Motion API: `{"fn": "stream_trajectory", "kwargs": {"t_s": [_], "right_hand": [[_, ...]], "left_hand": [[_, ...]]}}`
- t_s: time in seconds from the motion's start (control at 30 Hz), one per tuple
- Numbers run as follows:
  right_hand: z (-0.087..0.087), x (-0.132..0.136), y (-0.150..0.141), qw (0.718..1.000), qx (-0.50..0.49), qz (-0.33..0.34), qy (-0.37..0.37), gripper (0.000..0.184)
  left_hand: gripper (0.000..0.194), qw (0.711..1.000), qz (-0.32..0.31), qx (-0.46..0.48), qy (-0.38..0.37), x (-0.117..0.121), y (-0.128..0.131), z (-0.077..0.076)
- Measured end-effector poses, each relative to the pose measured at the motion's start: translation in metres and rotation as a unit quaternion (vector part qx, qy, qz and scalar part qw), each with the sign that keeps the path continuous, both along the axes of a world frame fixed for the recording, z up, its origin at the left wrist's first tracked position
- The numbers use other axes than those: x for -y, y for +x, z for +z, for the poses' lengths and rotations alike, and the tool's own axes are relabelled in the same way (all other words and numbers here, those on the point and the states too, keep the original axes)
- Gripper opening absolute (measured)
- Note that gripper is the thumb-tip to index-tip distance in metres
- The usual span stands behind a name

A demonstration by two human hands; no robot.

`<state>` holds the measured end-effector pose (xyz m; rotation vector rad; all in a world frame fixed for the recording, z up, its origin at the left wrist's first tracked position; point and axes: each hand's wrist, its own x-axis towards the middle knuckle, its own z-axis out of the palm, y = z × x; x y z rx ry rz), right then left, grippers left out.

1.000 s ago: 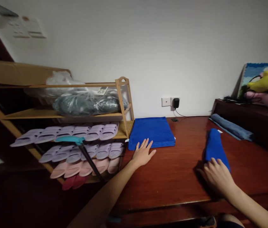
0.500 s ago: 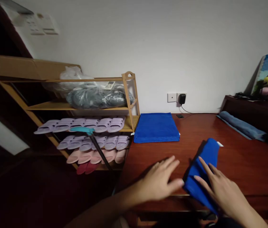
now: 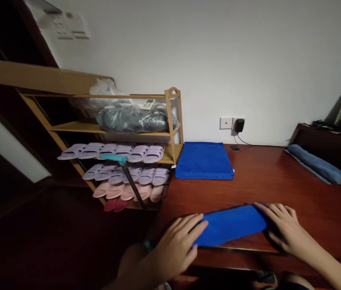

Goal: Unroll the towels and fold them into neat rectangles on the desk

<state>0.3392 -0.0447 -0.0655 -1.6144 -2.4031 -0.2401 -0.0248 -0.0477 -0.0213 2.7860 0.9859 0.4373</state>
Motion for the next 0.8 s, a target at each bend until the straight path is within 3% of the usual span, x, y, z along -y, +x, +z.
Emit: {"fn": "stream_trajectory", "kwargs": {"t_s": [0.17,0.3,0.37,0.47,0.53,0.57,0.63,0.8], "right_hand": [[0.013,0.004,-0.016,0.999,-0.022,0.021,0.012,0.046],[0.027,-0.014,-0.019,0.98,-0.183,0.006,-0.082,0.039],[0.033,-0.03,-0.019,0.947,-0.304,-0.012,-0.099,0.039],[0.043,-0.06,-0.023,0.875,-0.473,-0.041,-0.099,0.05],[0.049,-0.08,-0.03,0.833,-0.538,-0.061,-0.111,0.055],[0.052,-0.091,-0.034,0.826,-0.549,-0.069,-0.109,0.056],[0.056,-0.111,-0.043,0.834,-0.54,-0.074,-0.089,0.055],[0.056,-0.158,-0.069,0.869,-0.485,-0.088,-0.044,0.052]], "left_hand": [[0.054,0.99,0.098,0.103,-0.01,-0.024,-0.032,-0.007],[0.032,0.966,0.157,0.192,-0.08,-0.031,-0.046,0.001],[0.026,0.947,0.186,0.232,-0.121,-0.029,-0.051,0.005],[0.035,0.916,0.194,0.288,-0.2,-0.022,-0.052,0.005],[0.034,0.908,0.184,0.294,-0.237,-0.014,-0.046,0.003],[0.031,0.906,0.178,0.29,-0.251,-0.01,-0.041,0.002],[0.033,0.895,0.173,0.298,-0.282,-0.001,-0.027,-0.002],[0.075,0.823,0.201,0.374,-0.377,0.027,0.008,-0.021]]}}
